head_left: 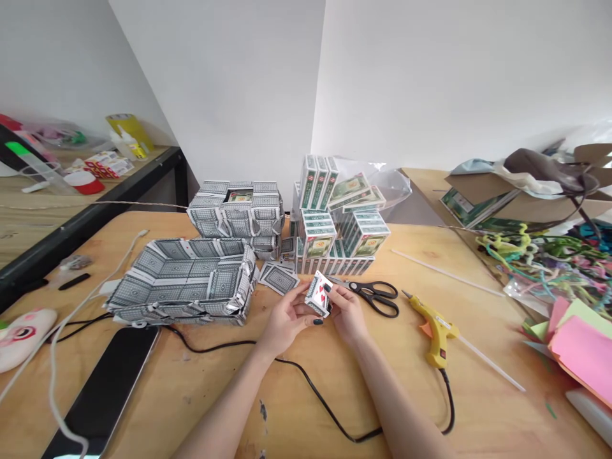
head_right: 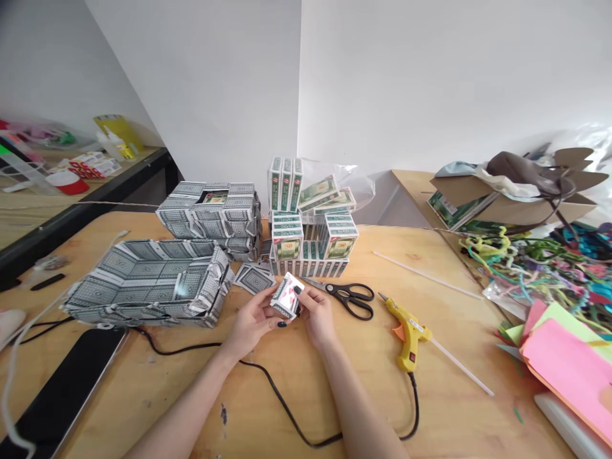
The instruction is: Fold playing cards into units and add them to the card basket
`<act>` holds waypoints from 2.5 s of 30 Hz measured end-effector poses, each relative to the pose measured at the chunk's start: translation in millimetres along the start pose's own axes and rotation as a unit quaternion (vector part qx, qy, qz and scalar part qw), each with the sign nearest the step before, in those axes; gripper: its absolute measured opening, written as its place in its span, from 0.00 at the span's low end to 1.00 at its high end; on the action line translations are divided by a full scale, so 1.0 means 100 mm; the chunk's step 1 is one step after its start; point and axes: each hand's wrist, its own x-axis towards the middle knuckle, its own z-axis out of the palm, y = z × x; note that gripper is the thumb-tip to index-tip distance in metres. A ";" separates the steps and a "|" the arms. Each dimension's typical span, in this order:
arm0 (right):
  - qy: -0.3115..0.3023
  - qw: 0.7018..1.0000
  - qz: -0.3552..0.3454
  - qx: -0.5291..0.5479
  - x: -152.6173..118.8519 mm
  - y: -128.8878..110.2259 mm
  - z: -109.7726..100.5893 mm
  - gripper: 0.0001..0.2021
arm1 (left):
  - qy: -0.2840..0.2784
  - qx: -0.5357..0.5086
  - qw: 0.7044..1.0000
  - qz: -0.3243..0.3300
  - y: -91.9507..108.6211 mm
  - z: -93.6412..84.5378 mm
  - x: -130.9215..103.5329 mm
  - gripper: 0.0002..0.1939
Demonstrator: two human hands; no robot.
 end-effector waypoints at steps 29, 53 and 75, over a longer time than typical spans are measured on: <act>-0.125 0.987 0.098 0.026 -0.07 -0.03 0.08 0.11 | -0.022 -0.029 0.999 0.032 0.08 0.01 -0.01 0.27; -0.060 0.979 -0.104 -0.163 -0.07 0.08 0.09 0.12 | 0.192 0.117 0.974 0.007 -0.01 -0.04 0.07 0.10; -0.011 0.984 -0.084 -0.156 -0.05 0.11 0.07 0.13 | 0.134 0.166 0.976 0.030 -0.07 -0.01 0.04 0.13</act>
